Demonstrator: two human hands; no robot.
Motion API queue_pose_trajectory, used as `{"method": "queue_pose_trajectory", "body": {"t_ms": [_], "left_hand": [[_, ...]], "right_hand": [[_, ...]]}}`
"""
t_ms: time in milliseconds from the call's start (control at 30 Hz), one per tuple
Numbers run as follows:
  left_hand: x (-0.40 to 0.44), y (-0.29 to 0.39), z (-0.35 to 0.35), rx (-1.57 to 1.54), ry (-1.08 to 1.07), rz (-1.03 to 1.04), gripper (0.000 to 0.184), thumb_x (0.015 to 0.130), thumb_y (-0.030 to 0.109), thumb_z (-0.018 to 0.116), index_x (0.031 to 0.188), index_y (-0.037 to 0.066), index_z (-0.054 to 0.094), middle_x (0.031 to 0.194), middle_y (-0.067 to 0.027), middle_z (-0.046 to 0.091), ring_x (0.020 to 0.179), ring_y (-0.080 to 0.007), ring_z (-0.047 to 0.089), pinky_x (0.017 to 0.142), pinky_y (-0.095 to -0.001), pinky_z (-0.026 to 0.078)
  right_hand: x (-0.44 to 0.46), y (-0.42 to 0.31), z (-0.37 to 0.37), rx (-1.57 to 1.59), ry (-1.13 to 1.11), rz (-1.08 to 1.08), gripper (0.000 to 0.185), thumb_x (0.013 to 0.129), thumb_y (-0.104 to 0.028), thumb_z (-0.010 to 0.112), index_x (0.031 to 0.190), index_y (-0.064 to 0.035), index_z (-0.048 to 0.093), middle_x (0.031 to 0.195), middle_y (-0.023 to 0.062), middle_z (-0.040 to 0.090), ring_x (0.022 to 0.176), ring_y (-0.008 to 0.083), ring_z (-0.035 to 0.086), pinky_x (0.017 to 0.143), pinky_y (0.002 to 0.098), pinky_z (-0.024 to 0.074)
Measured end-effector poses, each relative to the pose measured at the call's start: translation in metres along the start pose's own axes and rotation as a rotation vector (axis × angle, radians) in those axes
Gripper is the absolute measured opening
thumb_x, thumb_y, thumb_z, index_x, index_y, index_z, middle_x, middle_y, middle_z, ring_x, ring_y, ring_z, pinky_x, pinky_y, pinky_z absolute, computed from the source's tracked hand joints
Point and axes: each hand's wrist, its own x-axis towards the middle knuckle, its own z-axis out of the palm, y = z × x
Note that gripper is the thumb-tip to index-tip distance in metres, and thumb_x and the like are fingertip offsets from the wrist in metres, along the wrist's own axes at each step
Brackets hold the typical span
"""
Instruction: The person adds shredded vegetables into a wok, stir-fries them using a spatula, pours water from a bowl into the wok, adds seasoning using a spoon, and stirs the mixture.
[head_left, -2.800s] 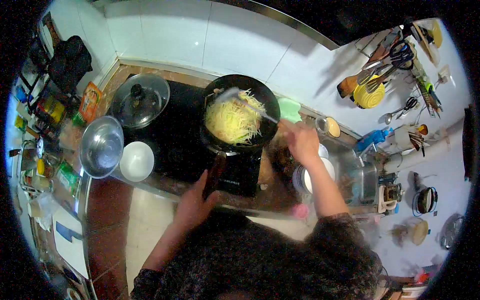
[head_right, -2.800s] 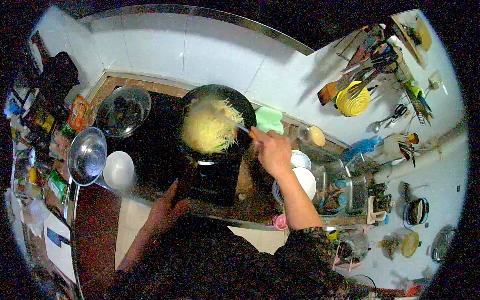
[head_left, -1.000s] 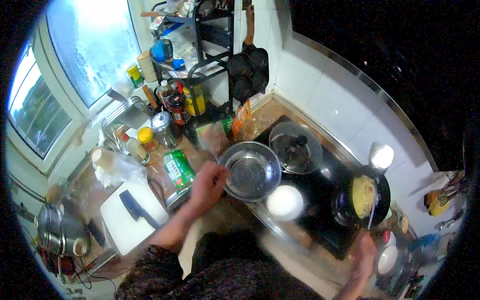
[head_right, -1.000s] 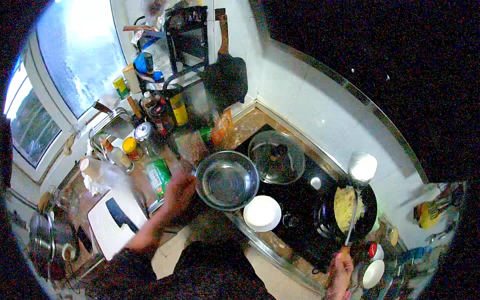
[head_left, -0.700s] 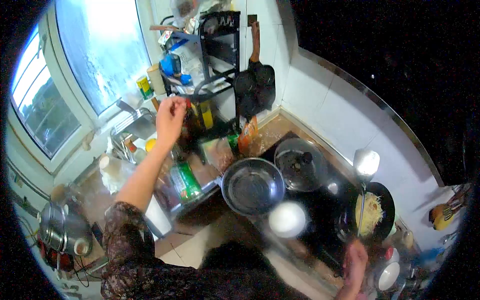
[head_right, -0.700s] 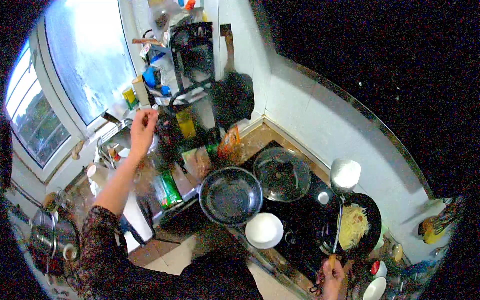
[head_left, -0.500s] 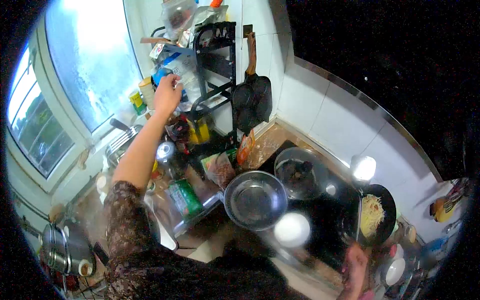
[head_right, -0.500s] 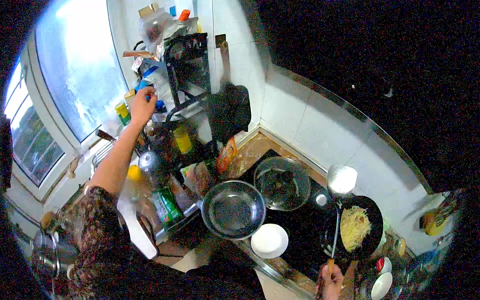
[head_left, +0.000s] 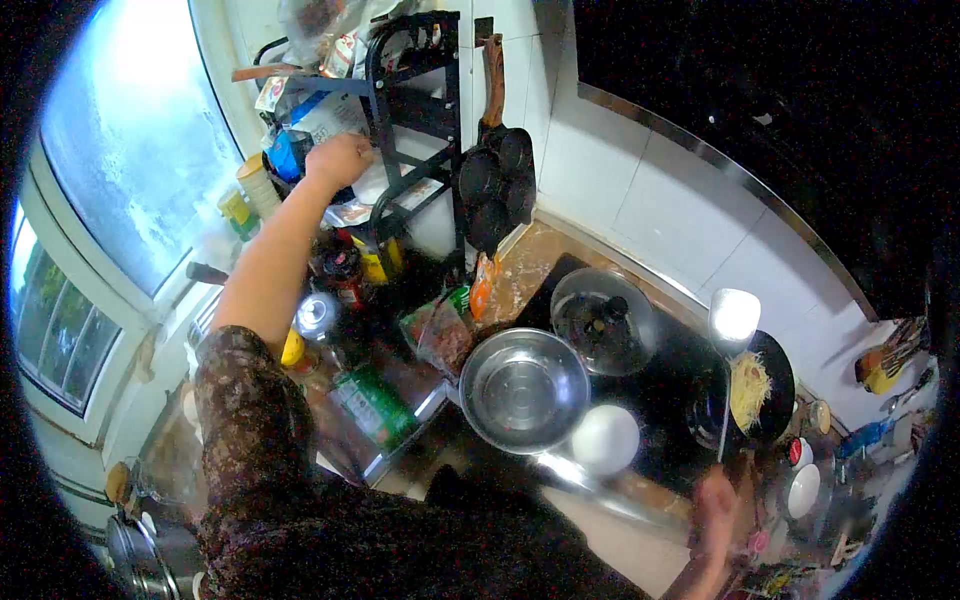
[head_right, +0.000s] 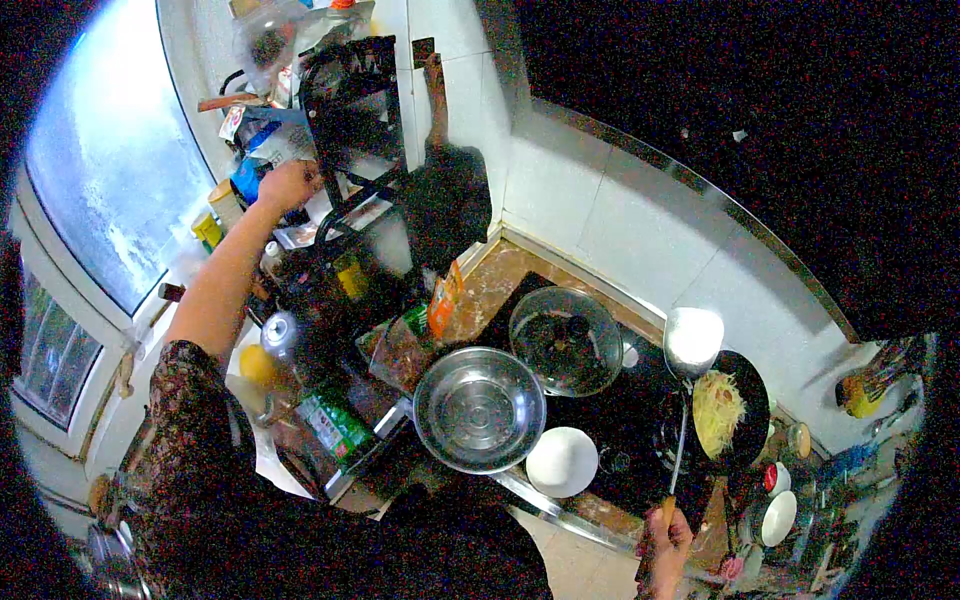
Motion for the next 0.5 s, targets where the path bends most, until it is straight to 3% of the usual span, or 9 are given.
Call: {"method": "queue_pose_trajectory", "body": {"t_ms": [167, 233, 300, 400, 433, 500], "left_hand": [[0.005, 0.004, 0.005, 0.119, 0.055, -0.015, 0.028, 0.079, 0.035, 0.054, 0.094, 0.014, 0.065, 0.095, -0.0114, 0.064, 0.087, -0.0315, 0.061, 0.075, -0.0423, 0.049], [0.0, 0.005, -0.003, -0.019, 0.225, -0.082, 0.025, 0.079, 0.032, 0.053, 0.091, 0.012, 0.064, 0.089, -0.0129, 0.064, 0.084, -0.0325, 0.061, 0.073, -0.0435, 0.049], [-0.01, 0.004, -0.023, -0.065, 0.262, -0.062, 0.025, 0.081, 0.032, 0.053, 0.09, 0.011, 0.064, 0.085, -0.0138, 0.064, 0.082, -0.0323, 0.061, 0.07, -0.0428, 0.048], [-0.025, -0.013, -0.035, -0.283, 0.332, 0.157, 0.027, 0.083, 0.032, 0.054, 0.091, 0.008, 0.061, 0.082, -0.0131, 0.063, 0.078, -0.0294, 0.061, 0.067, -0.0381, 0.046], [-0.035, -0.014, -0.038, -0.278, 0.329, 0.156, 0.027, 0.083, 0.032, 0.054, 0.091, 0.008, 0.061, 0.082, -0.0131, 0.063, 0.078, -0.0294, 0.061, 0.067, -0.0381, 0.046], [-0.062, -0.015, -0.05, -0.367, 0.118, 0.205, 0.026, 0.083, 0.031, 0.056, 0.091, 0.007, 0.06, 0.08, -0.0111, 0.063, 0.074, -0.0259, 0.06, 0.066, -0.036, 0.045]], "right_hand": [[0.0, -0.005, 0.004, 0.059, -0.07, 0.128, 0.03, 0.083, -0.022, 0.063, 0.109, -0.0076, 0.058, 0.075, -0.006, 0.055, 0.056, 0.0043, 0.044, 0.047, 0.0193, 0.0326], [0.0, -0.008, 0.008, 0.049, -0.051, 0.132, 0.031, 0.082, -0.023, 0.063, 0.108, -0.0073, 0.058, 0.074, -0.006, 0.055, 0.055, 0.0039, 0.044, 0.046, 0.0196, 0.0323], [-0.001, -0.004, 0.011, 0.06, -0.015, 0.145, 0.031, 0.082, -0.023, 0.064, 0.108, -0.007, 0.057, 0.076, -0.005, 0.056, 0.058, 0.0046, 0.045, 0.048, 0.0199, 0.034], [0.006, 0.009, 0.002, 0.068, -0.025, 0.154, 0.032, 0.083, -0.023, 0.063, 0.109, -0.0066, 0.057, 0.082, -0.0026, 0.057, 0.066, 0.0063, 0.049, 0.055, 0.0206, 0.0374], [0.009, 0.013, -0.001, 0.071, -0.064, 0.148, 0.031, 0.083, -0.023, 0.063, 0.109, -0.0066, 0.057, 0.085, -0.0012, 0.058, 0.072, 0.0075, 0.05, 0.06, 0.0211, 0.039], [0.01, 0.012, -0.005, 0.031, -0.075, 0.17, 0.028, 0.084, -0.022, 0.062, 0.107, -0.007, 0.057, 0.084, -0.0016, 0.057, 0.073, 0.0073, 0.05, 0.061, 0.0208, 0.0384]]}}
